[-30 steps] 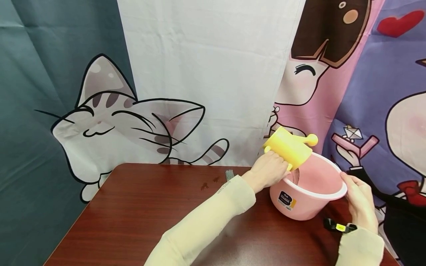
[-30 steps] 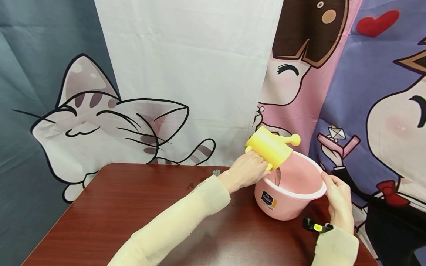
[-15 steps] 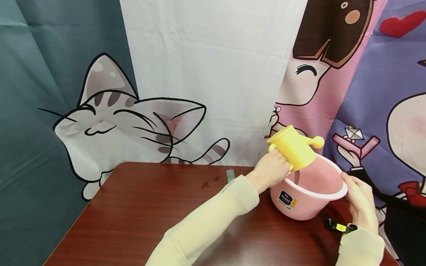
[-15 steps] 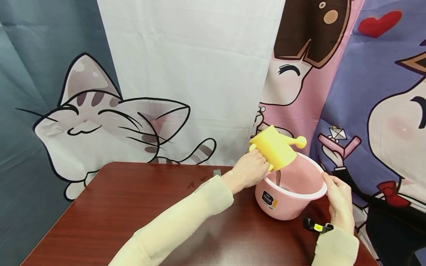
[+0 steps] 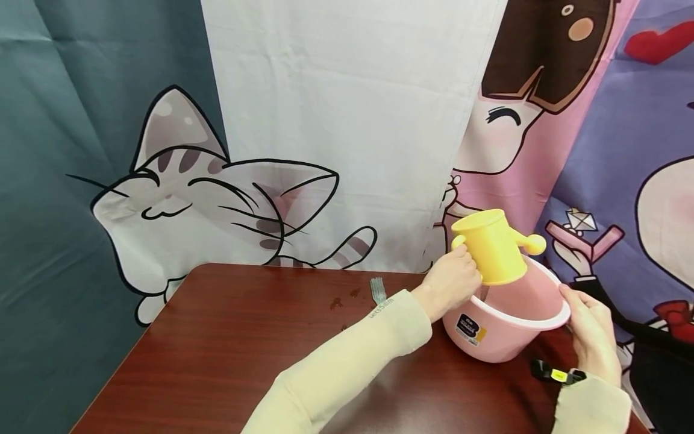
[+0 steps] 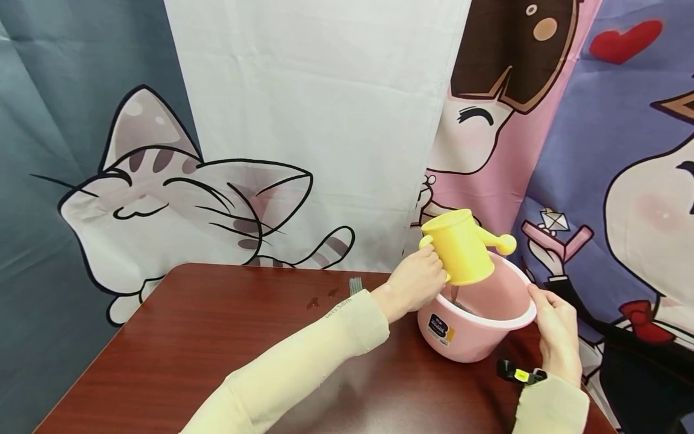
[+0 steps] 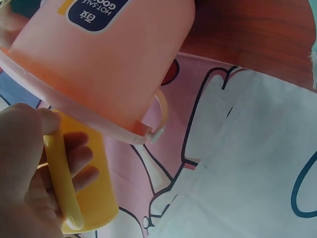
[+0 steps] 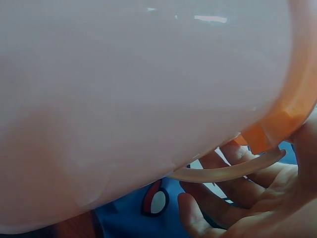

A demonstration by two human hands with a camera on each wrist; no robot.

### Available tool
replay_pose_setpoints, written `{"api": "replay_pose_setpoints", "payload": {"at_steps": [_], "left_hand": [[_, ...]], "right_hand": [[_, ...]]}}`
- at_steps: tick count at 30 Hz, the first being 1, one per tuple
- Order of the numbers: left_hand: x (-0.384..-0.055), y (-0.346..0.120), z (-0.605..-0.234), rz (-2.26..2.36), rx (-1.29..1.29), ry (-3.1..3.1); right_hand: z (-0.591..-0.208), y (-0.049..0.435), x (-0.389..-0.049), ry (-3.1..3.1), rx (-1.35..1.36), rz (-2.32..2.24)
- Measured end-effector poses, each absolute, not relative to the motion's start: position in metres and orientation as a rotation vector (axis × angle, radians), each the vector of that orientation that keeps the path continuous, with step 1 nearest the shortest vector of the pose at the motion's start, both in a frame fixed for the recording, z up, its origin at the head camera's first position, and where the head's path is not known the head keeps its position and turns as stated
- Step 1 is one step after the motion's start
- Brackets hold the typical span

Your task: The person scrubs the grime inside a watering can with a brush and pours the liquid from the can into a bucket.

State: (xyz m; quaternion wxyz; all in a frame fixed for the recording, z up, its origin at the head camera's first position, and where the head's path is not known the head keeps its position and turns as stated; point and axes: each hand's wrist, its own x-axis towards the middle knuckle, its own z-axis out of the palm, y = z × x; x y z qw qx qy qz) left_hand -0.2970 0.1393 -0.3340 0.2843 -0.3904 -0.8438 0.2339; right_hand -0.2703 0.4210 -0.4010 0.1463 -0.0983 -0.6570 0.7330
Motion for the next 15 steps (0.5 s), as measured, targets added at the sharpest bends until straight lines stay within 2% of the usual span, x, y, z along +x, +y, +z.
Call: {"api": "replay_pose_setpoints", "payload": {"at_steps": [15], "left_hand": [[-0.2961, 0.146, -0.3352, 0.792, -1.022, -2.096]], "right_hand": [[-0.3994, 0.4197, -0.2708, -1.93, -0.343, 2.069]]}}
